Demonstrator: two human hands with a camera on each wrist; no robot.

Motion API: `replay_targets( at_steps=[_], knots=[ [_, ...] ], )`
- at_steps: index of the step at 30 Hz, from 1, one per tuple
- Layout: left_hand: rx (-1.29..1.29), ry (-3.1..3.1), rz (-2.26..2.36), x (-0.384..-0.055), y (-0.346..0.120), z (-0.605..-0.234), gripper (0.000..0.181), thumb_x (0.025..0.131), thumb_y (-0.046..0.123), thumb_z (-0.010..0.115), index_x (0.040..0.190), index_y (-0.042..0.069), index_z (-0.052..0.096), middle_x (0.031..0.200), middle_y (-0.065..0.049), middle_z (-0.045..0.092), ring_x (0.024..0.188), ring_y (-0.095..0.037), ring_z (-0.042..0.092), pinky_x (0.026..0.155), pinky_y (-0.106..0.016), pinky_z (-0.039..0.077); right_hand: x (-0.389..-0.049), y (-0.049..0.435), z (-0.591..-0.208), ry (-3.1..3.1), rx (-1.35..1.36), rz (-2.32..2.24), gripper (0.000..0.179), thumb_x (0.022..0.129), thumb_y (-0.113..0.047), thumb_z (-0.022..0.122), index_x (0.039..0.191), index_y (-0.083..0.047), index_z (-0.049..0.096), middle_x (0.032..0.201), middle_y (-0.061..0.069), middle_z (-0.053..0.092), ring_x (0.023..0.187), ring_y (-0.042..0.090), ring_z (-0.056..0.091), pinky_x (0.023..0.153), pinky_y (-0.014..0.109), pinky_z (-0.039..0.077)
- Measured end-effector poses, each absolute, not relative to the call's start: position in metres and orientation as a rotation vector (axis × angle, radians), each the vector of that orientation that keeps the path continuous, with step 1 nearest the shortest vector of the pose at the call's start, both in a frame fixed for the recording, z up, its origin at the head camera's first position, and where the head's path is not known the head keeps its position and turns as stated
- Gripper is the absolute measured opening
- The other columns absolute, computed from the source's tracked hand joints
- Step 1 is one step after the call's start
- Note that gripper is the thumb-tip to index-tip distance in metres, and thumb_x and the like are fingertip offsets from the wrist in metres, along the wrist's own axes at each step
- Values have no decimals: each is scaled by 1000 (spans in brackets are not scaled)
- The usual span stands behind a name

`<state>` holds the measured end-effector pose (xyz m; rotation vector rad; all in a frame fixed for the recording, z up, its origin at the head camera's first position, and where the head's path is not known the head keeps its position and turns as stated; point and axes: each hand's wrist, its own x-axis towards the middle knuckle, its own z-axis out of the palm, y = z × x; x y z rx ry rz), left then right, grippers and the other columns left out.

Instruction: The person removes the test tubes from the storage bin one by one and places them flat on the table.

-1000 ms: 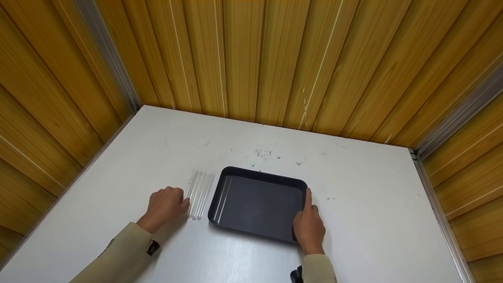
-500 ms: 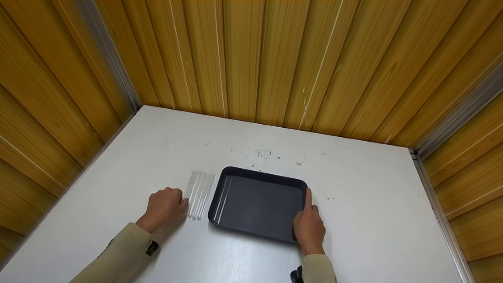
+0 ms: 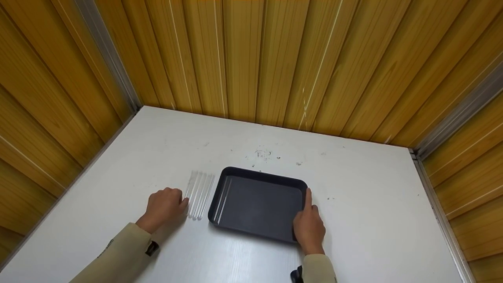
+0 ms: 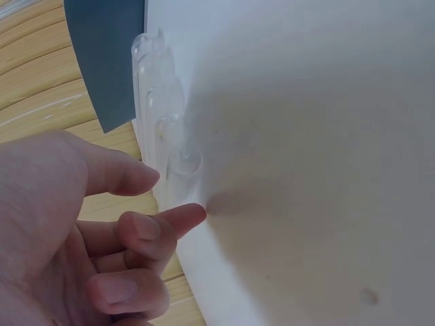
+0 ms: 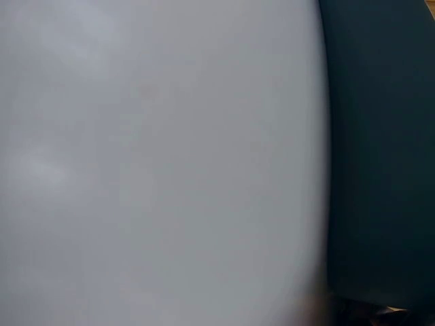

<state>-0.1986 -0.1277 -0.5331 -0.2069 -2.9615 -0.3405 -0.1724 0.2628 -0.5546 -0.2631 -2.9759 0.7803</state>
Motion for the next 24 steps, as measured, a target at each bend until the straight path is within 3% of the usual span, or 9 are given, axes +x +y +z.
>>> replay_targets(
  at_steps=[12, 24],
  knots=[
    [-216, -2933, -300, -197, -126, -527, 27, 81, 29, 62, 63, 9, 60, 49, 0, 45, 45, -13, 35, 40, -29, 27, -173, 262, -553, -2992, -281, 796, 66, 91, -10, 33, 147, -20, 0, 115, 25, 51, 78, 27, 53, 59, 38, 40],
    [-268, -2881, -292, -197, -118, -520, 37, 80, 29, 63, 51, 13, 48, 45, 4, 34, 44, -12, 26, 38, -28, 20, -173, 262, -553, -2995, -277, 806, 67, 91, -10, 34, 147, -21, -1, 118, 27, 50, 83, 30, 55, 61, 40, 42]
  ],
)
